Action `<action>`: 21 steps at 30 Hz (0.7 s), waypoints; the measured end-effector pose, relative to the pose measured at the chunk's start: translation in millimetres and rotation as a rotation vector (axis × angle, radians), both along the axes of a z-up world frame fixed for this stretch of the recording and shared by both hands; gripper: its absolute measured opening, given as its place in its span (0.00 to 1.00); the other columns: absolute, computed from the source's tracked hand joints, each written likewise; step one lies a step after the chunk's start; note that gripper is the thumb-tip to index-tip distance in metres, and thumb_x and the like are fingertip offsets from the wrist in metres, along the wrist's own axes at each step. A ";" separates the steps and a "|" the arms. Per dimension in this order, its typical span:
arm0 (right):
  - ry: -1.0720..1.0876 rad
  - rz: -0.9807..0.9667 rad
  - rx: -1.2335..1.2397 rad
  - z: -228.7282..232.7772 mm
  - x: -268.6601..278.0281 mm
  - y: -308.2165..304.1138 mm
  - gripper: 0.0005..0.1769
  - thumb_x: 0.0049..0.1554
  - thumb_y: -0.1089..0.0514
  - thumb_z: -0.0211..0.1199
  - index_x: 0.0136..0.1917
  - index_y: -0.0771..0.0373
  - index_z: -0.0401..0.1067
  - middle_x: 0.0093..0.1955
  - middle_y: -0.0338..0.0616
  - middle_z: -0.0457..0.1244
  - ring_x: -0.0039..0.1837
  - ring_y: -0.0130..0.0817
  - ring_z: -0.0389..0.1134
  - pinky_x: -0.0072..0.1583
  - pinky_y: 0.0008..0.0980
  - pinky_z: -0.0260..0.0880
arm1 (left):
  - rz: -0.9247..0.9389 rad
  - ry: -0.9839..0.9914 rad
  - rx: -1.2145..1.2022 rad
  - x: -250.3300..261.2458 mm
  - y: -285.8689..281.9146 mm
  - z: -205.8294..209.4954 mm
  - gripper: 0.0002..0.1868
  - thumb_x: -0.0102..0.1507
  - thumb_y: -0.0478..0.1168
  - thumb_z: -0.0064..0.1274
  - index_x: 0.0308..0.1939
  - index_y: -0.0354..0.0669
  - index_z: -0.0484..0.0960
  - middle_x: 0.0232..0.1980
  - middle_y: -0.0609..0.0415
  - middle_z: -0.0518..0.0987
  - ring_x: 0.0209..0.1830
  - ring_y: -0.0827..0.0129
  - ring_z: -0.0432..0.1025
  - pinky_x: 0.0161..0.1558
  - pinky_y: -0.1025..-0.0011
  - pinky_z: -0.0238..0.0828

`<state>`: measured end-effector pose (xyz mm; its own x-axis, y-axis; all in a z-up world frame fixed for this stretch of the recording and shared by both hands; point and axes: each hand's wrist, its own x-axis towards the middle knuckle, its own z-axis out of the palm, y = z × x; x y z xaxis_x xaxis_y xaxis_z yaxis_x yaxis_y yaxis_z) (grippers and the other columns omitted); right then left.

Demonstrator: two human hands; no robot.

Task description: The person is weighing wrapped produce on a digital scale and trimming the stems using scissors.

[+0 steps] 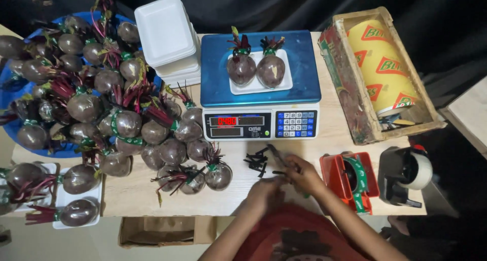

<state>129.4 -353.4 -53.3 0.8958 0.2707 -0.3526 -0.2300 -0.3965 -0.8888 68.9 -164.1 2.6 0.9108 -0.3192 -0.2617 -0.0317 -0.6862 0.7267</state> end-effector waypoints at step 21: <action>-0.276 -0.102 -0.449 110.9 50.9 28.0 0.26 0.57 0.52 0.64 0.68 0.58 0.69 0.63 0.48 0.63 0.63 0.40 0.65 0.61 0.38 0.71 | 0.154 0.019 -0.138 13.3 59.1 -8.4 0.19 0.59 0.46 0.56 0.54 0.52 0.84 0.44 0.50 0.85 0.41 0.61 0.80 0.46 0.68 0.74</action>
